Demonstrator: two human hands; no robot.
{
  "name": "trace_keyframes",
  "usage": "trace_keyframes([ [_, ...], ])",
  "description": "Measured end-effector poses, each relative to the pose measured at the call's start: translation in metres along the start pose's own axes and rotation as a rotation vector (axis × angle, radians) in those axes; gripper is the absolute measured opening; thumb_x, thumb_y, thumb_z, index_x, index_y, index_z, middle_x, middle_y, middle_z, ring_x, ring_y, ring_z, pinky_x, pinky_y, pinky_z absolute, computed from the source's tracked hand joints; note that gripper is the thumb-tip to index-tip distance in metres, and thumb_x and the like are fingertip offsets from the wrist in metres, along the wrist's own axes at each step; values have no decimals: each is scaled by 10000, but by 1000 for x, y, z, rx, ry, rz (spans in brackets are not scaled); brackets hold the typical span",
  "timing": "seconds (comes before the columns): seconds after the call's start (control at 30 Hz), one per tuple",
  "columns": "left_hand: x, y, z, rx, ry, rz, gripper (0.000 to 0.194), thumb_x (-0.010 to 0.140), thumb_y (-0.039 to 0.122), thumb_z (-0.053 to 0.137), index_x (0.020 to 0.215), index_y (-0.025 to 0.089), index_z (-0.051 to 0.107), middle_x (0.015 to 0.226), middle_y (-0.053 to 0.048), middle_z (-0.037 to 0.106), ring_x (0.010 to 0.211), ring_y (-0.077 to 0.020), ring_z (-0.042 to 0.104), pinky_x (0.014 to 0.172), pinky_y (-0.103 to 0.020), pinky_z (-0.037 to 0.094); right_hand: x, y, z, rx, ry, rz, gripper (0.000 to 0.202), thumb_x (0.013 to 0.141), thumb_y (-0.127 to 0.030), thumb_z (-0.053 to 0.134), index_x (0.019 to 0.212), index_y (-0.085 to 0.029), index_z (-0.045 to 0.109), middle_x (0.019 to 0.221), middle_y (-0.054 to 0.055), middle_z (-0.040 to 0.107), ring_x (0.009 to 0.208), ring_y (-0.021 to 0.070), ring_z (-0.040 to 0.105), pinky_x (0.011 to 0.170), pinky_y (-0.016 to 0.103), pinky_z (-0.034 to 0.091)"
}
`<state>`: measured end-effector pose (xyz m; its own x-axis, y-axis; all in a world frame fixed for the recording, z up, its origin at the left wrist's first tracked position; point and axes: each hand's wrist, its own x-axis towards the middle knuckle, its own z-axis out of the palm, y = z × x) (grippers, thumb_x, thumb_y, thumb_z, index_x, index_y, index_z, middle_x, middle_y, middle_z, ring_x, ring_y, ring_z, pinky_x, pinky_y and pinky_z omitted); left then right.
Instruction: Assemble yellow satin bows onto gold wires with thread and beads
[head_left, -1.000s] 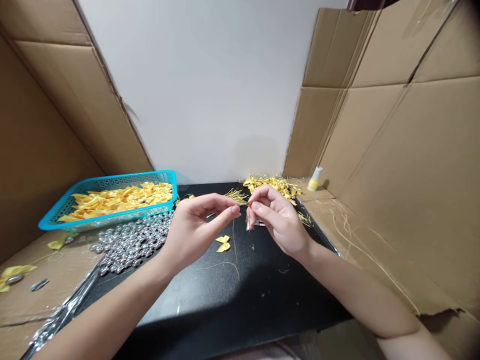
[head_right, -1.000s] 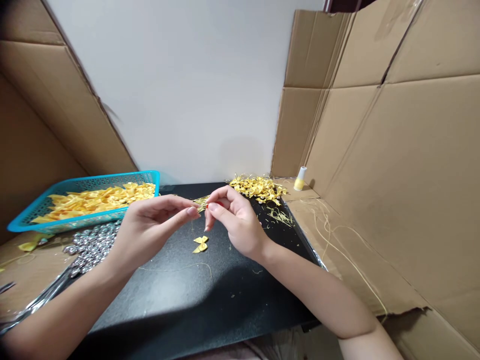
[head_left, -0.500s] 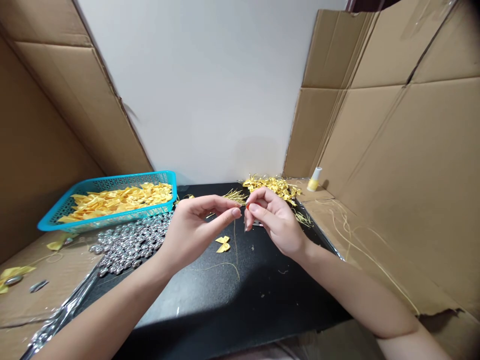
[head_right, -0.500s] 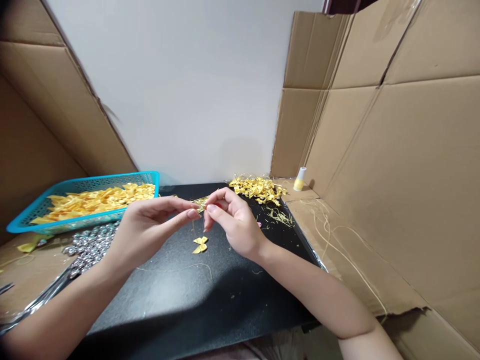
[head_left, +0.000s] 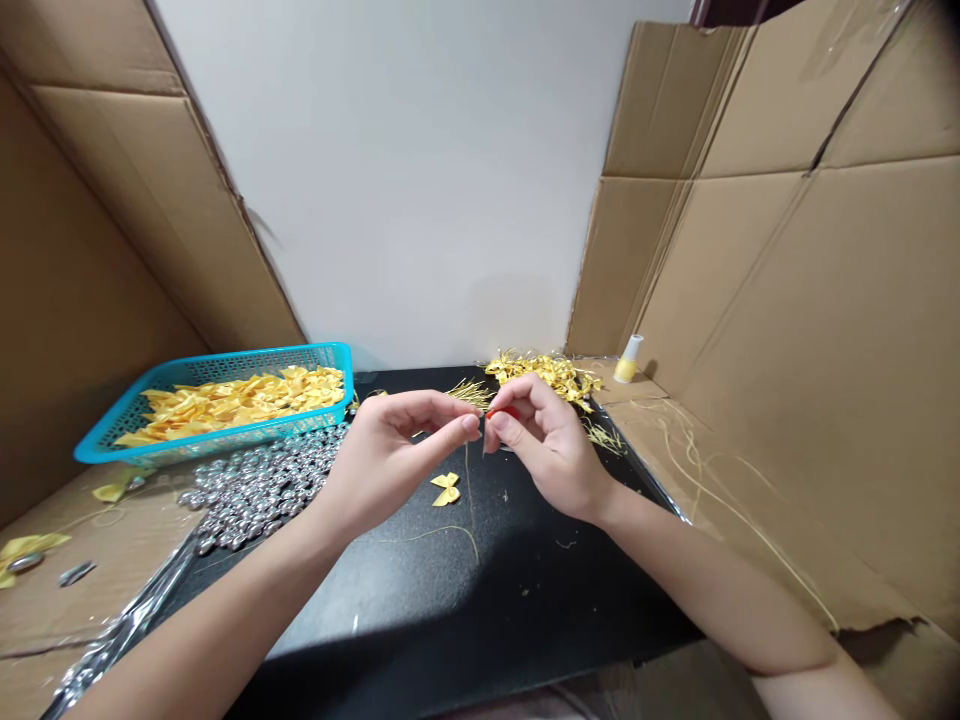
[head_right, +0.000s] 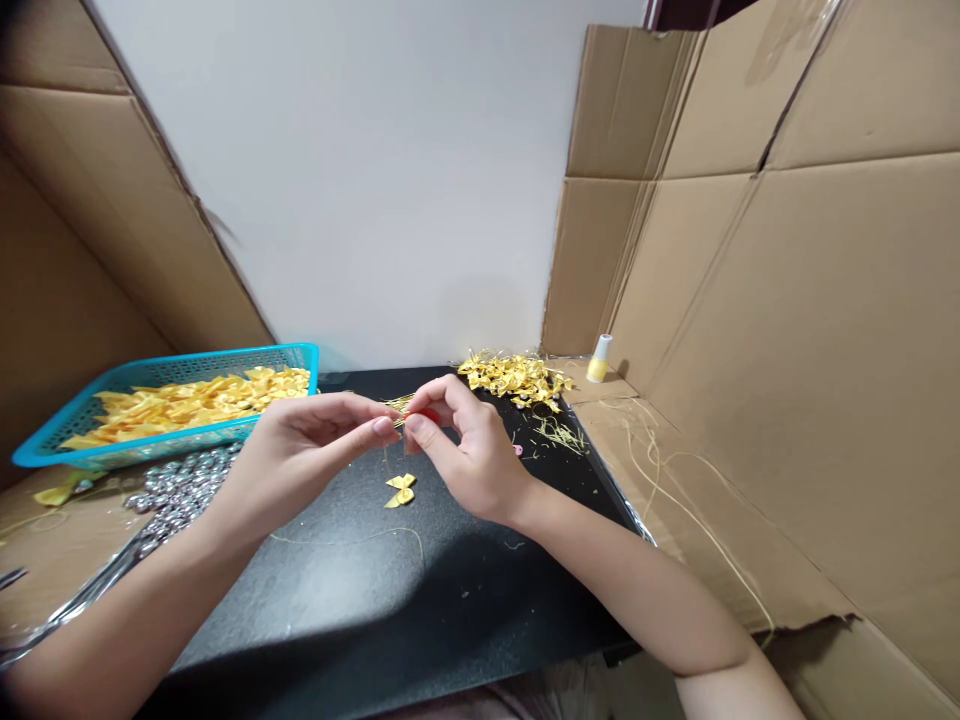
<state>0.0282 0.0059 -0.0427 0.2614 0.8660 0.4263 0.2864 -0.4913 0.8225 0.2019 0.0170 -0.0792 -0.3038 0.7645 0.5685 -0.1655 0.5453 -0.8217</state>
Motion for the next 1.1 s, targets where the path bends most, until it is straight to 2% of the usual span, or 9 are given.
trace_keyframes([
  [0.37,-1,-5,-1,-64,-89,-27,165,812,286,658,915,176,727,804,-50,756,741,-187,704,687,-281,567,2,1,-1,75,-20,5,88,923,-287,560,925,-218,504,685,-51,567,654,87,577,695,271,491],
  [0.5,1,-7,-2,-128,-106,-67,150,830,242,620,924,186,723,793,-26,746,755,-158,694,705,-243,549,5,1,-3,139,-25,16,102,906,-294,586,899,-214,522,645,-65,540,582,70,536,615,235,465],
  [0.7,8,-13,-1,-183,-97,-119,130,808,261,662,903,197,725,803,-13,740,758,-126,669,667,-188,503,16,4,-8,235,-15,143,259,775,-419,722,817,-217,566,574,-74,499,483,65,444,466,212,354],
  [0.9,17,-25,1,-148,-54,-113,178,774,323,694,888,186,707,869,-25,730,768,-127,639,679,-205,479,22,17,-12,378,-13,246,285,717,-439,770,789,-213,612,569,-68,489,487,62,399,476,217,312],
  [1.1,26,-39,-6,158,-293,-145,243,784,370,634,866,151,700,809,-53,709,721,-164,614,616,-247,456,25,21,-16,405,-5,233,279,736,-424,760,808,-208,599,565,-66,543,516,73,485,544,226,405],
])
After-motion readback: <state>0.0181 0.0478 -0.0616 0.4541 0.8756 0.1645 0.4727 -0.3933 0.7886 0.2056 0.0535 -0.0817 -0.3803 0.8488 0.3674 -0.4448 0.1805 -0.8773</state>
